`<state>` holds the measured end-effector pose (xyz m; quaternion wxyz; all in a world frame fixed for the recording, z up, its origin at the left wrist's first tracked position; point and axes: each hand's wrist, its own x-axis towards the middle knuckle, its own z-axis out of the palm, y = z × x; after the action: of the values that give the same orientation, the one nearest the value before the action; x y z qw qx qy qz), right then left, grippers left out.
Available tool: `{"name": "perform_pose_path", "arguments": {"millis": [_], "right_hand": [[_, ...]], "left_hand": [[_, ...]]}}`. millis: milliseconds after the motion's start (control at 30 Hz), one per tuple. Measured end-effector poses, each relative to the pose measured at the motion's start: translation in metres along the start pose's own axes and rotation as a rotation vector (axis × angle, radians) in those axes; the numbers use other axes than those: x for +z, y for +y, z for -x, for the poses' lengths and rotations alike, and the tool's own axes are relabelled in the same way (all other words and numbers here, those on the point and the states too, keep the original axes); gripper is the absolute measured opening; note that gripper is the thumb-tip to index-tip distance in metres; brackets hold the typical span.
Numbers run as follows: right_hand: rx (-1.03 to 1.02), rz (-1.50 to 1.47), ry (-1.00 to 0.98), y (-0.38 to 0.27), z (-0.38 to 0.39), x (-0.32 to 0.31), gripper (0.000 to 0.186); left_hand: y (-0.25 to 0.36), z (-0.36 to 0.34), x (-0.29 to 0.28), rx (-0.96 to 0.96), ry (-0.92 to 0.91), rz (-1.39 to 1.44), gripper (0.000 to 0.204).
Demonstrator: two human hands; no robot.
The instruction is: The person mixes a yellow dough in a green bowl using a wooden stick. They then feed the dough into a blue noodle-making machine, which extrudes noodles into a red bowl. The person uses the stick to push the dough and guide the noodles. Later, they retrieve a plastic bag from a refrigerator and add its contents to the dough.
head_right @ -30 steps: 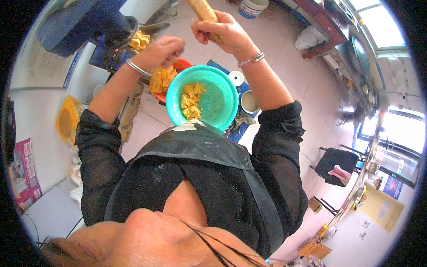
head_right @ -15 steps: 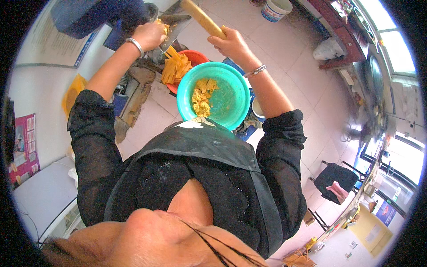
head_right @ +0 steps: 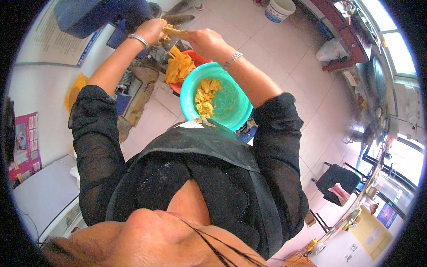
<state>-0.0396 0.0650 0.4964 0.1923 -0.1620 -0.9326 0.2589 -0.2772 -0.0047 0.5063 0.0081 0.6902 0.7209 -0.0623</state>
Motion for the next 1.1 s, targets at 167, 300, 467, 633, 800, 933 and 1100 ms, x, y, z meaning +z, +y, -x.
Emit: {"name": "perform_pose_path", "arguments": {"millis": [167, 300, 467, 633, 800, 933, 1100], "right_hand": [[0.140, 0.303, -0.251, -0.020, -0.029, 0.011, 0.029], [0.171, 0.293, -0.249, -0.028, -0.037, 0.009, 0.027], [0.102, 0.103, -0.161, -0.002, -0.028, -0.003, 0.029], [0.184, -0.026, -0.056, 0.011, 0.003, -0.033, 0.030], [0.354, -0.359, -0.067, 0.001, 0.018, -0.023, 0.031], [0.323, -0.435, -0.031, 0.000, 0.028, -0.013, 0.032], [0.238, -0.384, 0.025, 0.003, 0.028, -0.001, 0.032]], "left_hand": [[-0.005, -0.002, -0.016, -0.008, 0.026, 0.387, 0.045], [-0.006, 0.004, -0.024, 0.072, 0.137, -0.014, 0.024], [-0.001, 0.004, -0.027, 0.105, 0.265, -0.419, 0.013], [0.000, -0.005, -0.029, -0.016, 0.115, -0.260, 0.015], [-0.054, -0.022, 0.054, 0.090, 0.240, 0.137, 0.030], [-0.003, -0.017, 0.020, -0.444, -0.170, 1.093, 0.047], [0.011, -0.008, -0.005, -0.625, -0.110, 1.222, 0.052]]}}
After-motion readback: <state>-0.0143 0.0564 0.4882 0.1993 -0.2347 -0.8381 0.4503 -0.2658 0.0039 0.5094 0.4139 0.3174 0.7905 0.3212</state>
